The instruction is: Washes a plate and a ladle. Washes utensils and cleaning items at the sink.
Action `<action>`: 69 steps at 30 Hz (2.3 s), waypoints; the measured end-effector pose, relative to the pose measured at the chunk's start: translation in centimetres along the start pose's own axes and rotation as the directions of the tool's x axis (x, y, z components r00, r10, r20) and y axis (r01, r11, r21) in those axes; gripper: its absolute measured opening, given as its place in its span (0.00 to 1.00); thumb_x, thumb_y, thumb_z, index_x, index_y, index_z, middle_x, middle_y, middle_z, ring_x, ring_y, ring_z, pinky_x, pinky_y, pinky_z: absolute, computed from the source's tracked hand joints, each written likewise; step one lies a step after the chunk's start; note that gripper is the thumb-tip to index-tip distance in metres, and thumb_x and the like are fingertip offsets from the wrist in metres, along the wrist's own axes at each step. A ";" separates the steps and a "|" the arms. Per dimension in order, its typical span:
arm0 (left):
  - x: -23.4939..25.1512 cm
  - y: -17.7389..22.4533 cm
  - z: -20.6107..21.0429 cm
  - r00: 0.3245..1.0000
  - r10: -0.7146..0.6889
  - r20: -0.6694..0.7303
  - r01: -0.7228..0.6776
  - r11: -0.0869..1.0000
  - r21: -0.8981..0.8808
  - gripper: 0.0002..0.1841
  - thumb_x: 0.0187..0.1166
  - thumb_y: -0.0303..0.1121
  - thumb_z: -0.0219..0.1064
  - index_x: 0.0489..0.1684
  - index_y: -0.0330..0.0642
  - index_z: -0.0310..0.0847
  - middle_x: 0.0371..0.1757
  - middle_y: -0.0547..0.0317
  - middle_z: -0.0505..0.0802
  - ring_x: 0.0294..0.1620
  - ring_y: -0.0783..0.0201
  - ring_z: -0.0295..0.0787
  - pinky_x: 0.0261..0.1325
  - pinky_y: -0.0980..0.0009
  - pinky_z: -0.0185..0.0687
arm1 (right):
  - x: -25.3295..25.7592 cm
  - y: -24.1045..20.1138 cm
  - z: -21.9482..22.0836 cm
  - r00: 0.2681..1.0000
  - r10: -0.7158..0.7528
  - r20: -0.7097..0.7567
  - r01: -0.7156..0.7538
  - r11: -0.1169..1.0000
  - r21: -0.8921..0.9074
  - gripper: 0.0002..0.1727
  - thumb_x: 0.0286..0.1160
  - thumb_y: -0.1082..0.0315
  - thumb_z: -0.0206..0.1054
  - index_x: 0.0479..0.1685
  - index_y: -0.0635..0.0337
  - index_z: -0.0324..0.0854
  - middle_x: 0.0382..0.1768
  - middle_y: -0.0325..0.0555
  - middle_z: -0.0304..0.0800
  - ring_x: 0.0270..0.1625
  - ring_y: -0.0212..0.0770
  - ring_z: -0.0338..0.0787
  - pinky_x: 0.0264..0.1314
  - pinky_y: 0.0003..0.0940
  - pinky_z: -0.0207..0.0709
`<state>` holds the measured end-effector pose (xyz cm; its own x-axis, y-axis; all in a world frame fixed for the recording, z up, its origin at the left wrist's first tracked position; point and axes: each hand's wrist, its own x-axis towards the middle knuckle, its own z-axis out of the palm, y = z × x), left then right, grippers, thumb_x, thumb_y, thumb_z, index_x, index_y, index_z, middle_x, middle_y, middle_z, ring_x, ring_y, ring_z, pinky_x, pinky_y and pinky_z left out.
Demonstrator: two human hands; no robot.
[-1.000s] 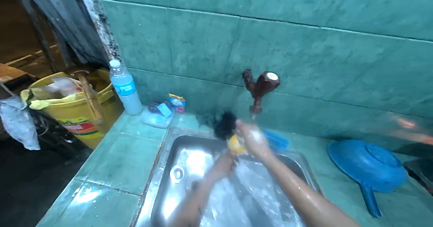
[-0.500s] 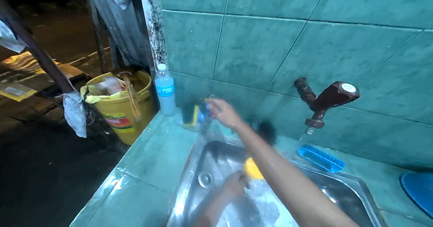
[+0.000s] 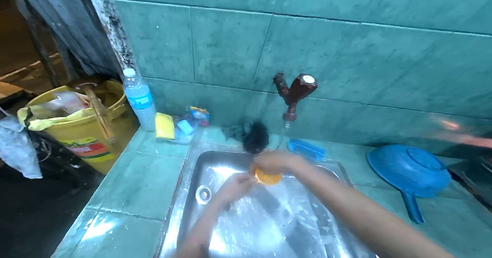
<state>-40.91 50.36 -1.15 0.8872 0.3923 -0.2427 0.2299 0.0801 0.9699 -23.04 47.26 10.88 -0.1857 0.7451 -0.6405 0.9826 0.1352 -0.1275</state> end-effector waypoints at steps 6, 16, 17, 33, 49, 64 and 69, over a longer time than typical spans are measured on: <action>0.2 0.2 0.7 0.907 0.245 -0.341 -0.099 0.913 0.395 0.18 0.85 0.49 0.66 0.64 0.51 0.88 0.49 0.60 0.95 0.47 0.64 0.92 0.60 0.56 0.87 | -1.2 3.5 0.2 0.944 -0.014 -0.328 0.143 0.918 0.370 0.18 0.86 0.78 0.55 0.64 0.60 0.88 0.61 0.56 0.92 0.65 0.53 0.90 0.75 0.56 0.76; 3.8 0.1 4.1 0.903 0.260 -0.341 -0.146 0.934 0.326 0.17 0.91 0.37 0.58 0.65 0.34 0.81 0.56 0.45 0.93 0.58 0.53 0.91 0.66 0.50 0.84 | -3.5 3.3 3.1 0.719 0.103 -0.687 0.515 0.586 0.626 0.26 0.77 0.89 0.45 0.64 0.66 0.85 0.65 0.51 0.90 0.67 0.39 0.88 0.74 0.39 0.79; 4.5 0.8 4.5 0.910 0.258 -0.324 -0.156 0.938 0.308 0.18 0.91 0.37 0.58 0.68 0.35 0.80 0.61 0.45 0.92 0.62 0.53 0.91 0.70 0.50 0.83 | -3.7 3.4 3.6 0.685 0.181 -0.706 0.523 0.553 0.649 0.26 0.78 0.88 0.44 0.63 0.65 0.86 0.64 0.49 0.90 0.66 0.38 0.88 0.73 0.39 0.80; 4.8 3.8 9.5 0.852 -0.119 -0.510 -0.153 0.875 -0.459 0.24 0.95 0.44 0.49 0.83 0.41 0.68 0.70 0.44 0.84 0.66 0.52 0.81 0.67 0.53 0.76 | -1.1 -0.1 18.1 0.667 0.527 -0.527 0.512 0.189 0.838 0.25 0.94 0.58 0.42 0.63 0.64 0.81 0.52 0.45 0.89 0.49 0.31 0.88 0.57 0.31 0.82; 2.3 22.4 -2.3 0.714 0.548 -0.436 -0.258 0.785 0.564 0.29 0.90 0.44 0.56 0.88 0.45 0.63 0.87 0.40 0.67 0.82 0.46 0.72 0.77 0.48 0.74 | -1.8 1.7 3.2 0.801 0.350 -0.486 0.122 0.699 0.705 0.24 0.97 0.59 0.47 0.81 0.61 0.73 0.68 0.68 0.84 0.72 0.65 0.84 0.76 0.65 0.73; 3.7 30.6 0.6 0.858 0.511 -0.054 -0.076 0.231 0.970 0.25 0.82 0.46 0.69 0.76 0.50 0.79 0.71 0.42 0.84 0.60 0.39 0.88 0.58 0.34 0.83 | -11.5 0.2 9.2 0.664 0.554 -0.502 -0.005 0.674 0.738 0.21 0.91 0.67 0.55 0.80 0.56 0.75 0.64 0.62 0.86 0.65 0.59 0.88 0.70 0.60 0.79; 4.8 32.3 1.2 0.891 0.450 -0.055 -0.057 0.233 0.971 0.18 0.77 0.41 0.75 0.61 0.46 0.88 0.55 0.34 0.91 0.59 0.30 0.87 0.55 0.25 0.76 | -12.1 -1.4 13.1 0.650 0.572 -0.500 0.149 0.550 0.822 0.23 0.95 0.61 0.47 0.82 0.54 0.74 0.55 0.55 0.90 0.50 0.49 0.90 0.59 0.50 0.82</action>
<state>-28.75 53.73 28.99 0.8722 0.4364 0.2208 0.3911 -0.8934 0.2211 -22.32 29.52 8.86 0.4454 0.8885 -0.1105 0.5058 -0.3515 -0.7878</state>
